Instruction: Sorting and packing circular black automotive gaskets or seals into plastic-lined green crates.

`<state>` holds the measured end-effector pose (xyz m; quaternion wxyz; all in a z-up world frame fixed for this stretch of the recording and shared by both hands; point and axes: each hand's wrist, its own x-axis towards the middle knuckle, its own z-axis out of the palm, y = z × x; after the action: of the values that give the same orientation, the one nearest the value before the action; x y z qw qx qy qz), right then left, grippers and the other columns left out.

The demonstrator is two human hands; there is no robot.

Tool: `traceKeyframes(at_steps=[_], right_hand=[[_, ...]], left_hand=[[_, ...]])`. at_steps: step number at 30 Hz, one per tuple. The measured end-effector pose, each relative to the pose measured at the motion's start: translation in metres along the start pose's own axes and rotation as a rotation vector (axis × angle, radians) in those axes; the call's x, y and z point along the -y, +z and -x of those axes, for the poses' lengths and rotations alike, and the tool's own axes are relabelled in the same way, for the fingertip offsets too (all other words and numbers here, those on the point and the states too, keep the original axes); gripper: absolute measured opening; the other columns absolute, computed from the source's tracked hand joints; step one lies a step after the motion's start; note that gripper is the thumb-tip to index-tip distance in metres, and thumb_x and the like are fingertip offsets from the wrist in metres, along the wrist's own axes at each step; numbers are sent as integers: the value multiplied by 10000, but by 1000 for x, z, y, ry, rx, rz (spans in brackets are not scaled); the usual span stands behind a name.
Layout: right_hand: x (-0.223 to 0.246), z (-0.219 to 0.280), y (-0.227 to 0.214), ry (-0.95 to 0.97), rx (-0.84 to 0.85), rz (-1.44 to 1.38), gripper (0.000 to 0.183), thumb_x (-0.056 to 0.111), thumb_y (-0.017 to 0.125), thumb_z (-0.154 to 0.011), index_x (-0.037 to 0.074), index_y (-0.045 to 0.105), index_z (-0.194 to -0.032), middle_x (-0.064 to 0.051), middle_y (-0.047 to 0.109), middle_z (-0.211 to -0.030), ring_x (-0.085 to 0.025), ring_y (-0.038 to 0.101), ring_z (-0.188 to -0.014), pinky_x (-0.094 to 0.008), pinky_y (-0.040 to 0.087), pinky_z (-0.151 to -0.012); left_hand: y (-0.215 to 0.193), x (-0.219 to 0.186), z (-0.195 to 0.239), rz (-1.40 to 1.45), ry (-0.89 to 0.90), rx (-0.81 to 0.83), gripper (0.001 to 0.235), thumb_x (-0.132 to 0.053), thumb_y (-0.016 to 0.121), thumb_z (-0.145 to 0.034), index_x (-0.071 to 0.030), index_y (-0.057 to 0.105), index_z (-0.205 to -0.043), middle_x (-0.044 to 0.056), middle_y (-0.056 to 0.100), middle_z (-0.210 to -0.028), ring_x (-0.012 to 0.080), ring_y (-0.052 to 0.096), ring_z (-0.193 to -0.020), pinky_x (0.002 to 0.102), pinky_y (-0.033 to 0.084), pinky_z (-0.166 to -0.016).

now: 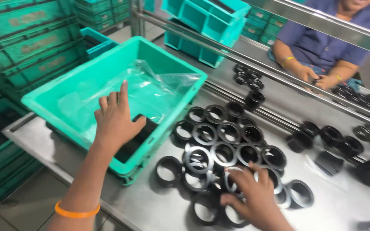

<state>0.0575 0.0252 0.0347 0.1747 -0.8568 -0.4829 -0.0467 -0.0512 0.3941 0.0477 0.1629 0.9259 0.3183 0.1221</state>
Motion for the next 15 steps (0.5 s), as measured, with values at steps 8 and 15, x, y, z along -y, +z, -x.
traceKeyframes(at_steps=[8,15], right_hand=[[1,72,20,192,112,61,857,480,932,-527,162,638,-1266,-59,596,-1283,-435,360,-1315,-639,294,-989],[-4,86,35,307,297,-35,363,306,907,-673,118,727,-927,-5,633,-1040,-342,570,-1056,-420,542,-870]], left_hand=[[65,-147,125,-55,622,175,1413,-744,873,-555,-32,207,-1578,242,535,-1295,425,436,-1250,618,215,-1068],[87,-151,166,-121,517,220,1128,-577,848,-693,-70,330,-1558,142,587,-1089,340,564,-1082,537,283,-1093]])
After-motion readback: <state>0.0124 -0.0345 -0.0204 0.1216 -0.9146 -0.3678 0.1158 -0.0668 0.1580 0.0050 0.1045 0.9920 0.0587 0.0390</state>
